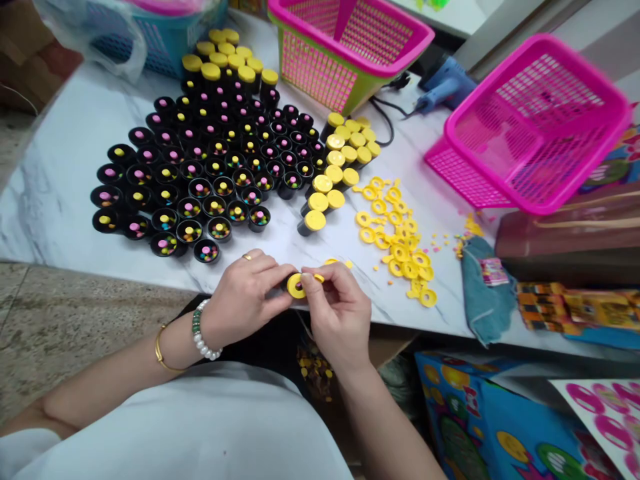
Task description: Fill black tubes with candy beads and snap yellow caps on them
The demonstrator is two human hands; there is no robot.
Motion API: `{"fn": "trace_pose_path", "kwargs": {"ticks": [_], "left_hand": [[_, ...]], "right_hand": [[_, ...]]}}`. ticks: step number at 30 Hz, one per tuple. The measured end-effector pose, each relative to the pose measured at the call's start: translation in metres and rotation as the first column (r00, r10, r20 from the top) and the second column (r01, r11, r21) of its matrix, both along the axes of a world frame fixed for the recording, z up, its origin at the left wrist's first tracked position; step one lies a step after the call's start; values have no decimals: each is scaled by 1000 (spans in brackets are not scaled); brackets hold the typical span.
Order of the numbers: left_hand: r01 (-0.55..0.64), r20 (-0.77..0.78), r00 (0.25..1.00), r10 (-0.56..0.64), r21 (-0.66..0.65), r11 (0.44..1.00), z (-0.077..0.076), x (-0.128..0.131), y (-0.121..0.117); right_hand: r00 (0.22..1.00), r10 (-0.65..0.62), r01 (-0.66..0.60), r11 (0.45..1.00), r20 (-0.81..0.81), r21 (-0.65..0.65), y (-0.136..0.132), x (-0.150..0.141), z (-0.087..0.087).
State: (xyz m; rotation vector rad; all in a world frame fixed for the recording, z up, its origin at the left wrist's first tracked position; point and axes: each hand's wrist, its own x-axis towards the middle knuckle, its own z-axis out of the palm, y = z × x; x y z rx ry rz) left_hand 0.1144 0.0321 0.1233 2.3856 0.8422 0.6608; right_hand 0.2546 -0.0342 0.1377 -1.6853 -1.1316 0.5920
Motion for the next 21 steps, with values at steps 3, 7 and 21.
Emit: {"fn": "trace_pose_path", "kwargs": {"ticks": [3,7,21], "left_hand": [[-2,11,1000,2,7,1000,-2,-1,0],[-4,19,1000,3,10,1000,-3,-1,-1],[87,123,992,-16,-601,795,24,0,4]], "right_hand": [[1000,12,-12,999,-8,-30,3,1,5],[998,1,-9,993,-66,-115,7,-1,8],[999,-46,46,999,4,0,3,-8,-9]]}}
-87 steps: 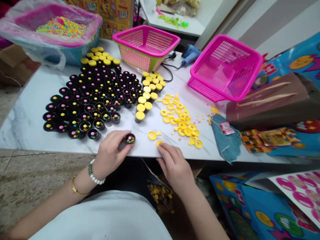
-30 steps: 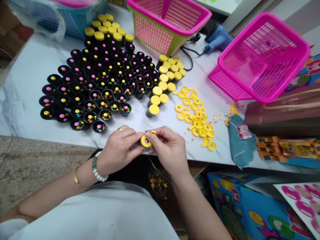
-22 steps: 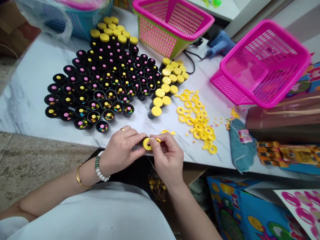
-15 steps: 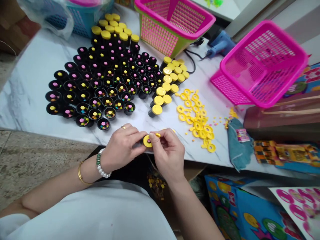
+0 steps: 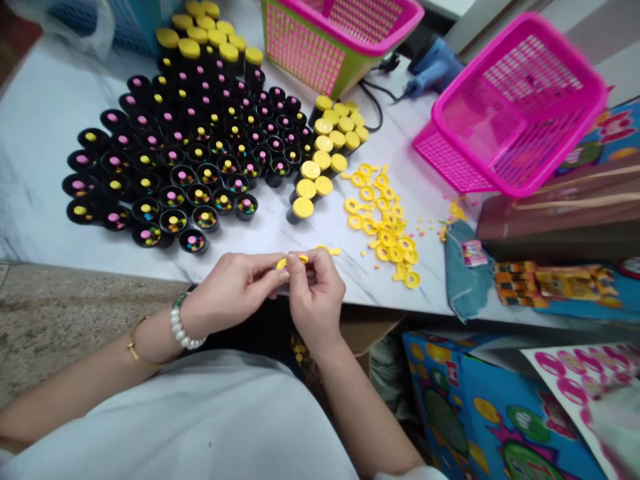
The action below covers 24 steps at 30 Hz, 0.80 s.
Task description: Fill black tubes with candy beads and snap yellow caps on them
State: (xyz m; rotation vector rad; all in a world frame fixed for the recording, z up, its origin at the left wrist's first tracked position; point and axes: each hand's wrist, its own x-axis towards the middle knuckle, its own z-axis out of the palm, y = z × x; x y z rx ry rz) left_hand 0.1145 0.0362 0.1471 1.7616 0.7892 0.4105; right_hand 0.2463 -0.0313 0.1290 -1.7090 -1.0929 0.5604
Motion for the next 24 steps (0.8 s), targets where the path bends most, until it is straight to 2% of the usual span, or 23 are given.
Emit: {"fn": "trace_pose_path", "kwargs": {"ticks": [2,4,6,8,9,11,13,16,19,22,24], "left_hand": [[-34,4,999,34,33,999,-4,-1,-6],[-110,20,994,109,126,986,-9,-1,-13],[-179,62,984,168,255,950,-16,-1,-18],[-206,112,978,177,370,906,-22,0,-22],[-210,129,977,171,413,886,-25,1,-24],[-223,164,973,163,478,850,-30,1,-26],[-242,205,966,156,512,825,-34,1,-27],[-252,230,961,152,508,824,-36,-2,-27],[-229,183,971,156,507,831,-34,-4,-25],[-200,121,980,161,498,844,-32,-2,-22],[-184,84,983,163,472,862,-30,0,-21]], "right_hand": [[1000,-11,11,1000,-19,-9,-1,-1,-1],[1000,-6,5,1000,-20,-21,-2,-2,-2],[999,1,-1,1000,33,7,-4,-1,-3],[999,3,-4,1000,45,22,-6,2,-3],[1000,1,-1,1000,-9,15,-7,4,-3],[975,-6,-3,999,-223,-42,-6,11,1],[895,18,-92,985,-445,-147,-1,21,7],[802,135,-350,895,-581,-277,14,37,21],[780,280,-531,769,-559,-356,30,48,33],[798,413,-588,692,-439,-419,39,50,37],[813,461,-581,687,-357,-436,38,47,37]]}}
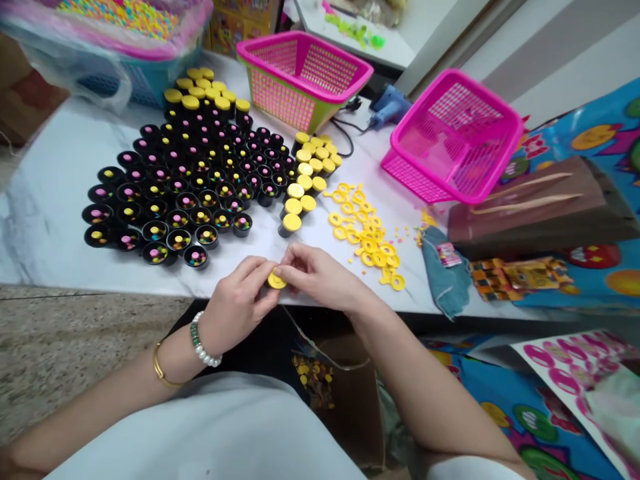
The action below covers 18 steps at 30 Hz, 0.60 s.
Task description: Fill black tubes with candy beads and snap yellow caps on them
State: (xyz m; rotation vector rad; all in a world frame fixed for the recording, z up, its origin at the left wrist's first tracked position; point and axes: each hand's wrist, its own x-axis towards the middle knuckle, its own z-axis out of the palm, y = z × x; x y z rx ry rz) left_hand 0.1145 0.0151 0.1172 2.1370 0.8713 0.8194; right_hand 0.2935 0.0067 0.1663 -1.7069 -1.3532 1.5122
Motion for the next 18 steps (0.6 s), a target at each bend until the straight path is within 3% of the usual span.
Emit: {"fn": "trace_pose_path", "kwargs": {"ticks": [5,9,12,15,18], "left_hand": [[-33,-47,998,29,-95,995,4,4,-4],[-75,-105,992,70,-52,996,2,7,2],[-85,-108,990,86,13,996,4,6,5],[-92,-108,989,97,44,995,5,5,4],[-108,-111,987,113,56,993,4,4,3]], "right_hand": [[992,-73,70,997,103,28,-18,-17,-3],[982,-132,114,985,136,133,-20,-25,-11],[992,-128,125,984,14,128,-16,-20,-12],[985,-88,87,996,-149,-7,-11,-9,-12],[991,-8,6,1000,-137,-16,-5,-2,-10]]}}
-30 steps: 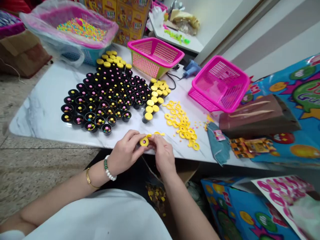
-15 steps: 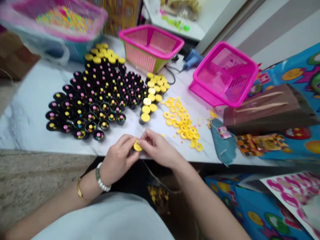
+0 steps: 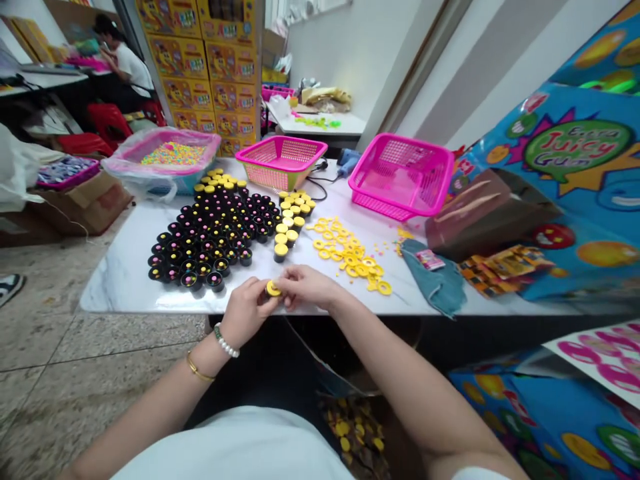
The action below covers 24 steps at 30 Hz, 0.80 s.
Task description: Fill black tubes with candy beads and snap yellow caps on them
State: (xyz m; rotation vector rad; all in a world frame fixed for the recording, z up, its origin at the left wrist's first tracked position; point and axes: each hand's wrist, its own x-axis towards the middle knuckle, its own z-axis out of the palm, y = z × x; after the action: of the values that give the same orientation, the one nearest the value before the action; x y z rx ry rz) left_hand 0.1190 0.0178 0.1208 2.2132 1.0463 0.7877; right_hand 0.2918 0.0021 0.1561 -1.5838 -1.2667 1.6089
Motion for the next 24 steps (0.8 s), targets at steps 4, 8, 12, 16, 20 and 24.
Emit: {"fn": "trace_pose_path", "kwargs": {"ticks": [4,8,12,16,20,24], "left_hand": [[-14,-30,999,14,5,1000,-2,1,1],[-21,-29,999,22,22,1000,0,1,0],[-15,-9,1000,16,46,999,1,0,1],[-11,6,1000,11,28,1000,0,-2,1],[-7,2,1000,7,-17,1000,-2,-2,2],[1,-36,999,-3,-56,998,-1,2,1]], "right_hand": [[990,34,-53,990,140,134,0,-5,3],[977,-18,-17,987,213,160,-7,-15,4],[997,9,-11,1000,75,26,-2,-10,4],[996,73,-76,993,-44,-92,13,1,8],[988,152,-152,977,-7,-153,23,3,17],[952,198,-197,980,234,-27,19,-4,20]]}}
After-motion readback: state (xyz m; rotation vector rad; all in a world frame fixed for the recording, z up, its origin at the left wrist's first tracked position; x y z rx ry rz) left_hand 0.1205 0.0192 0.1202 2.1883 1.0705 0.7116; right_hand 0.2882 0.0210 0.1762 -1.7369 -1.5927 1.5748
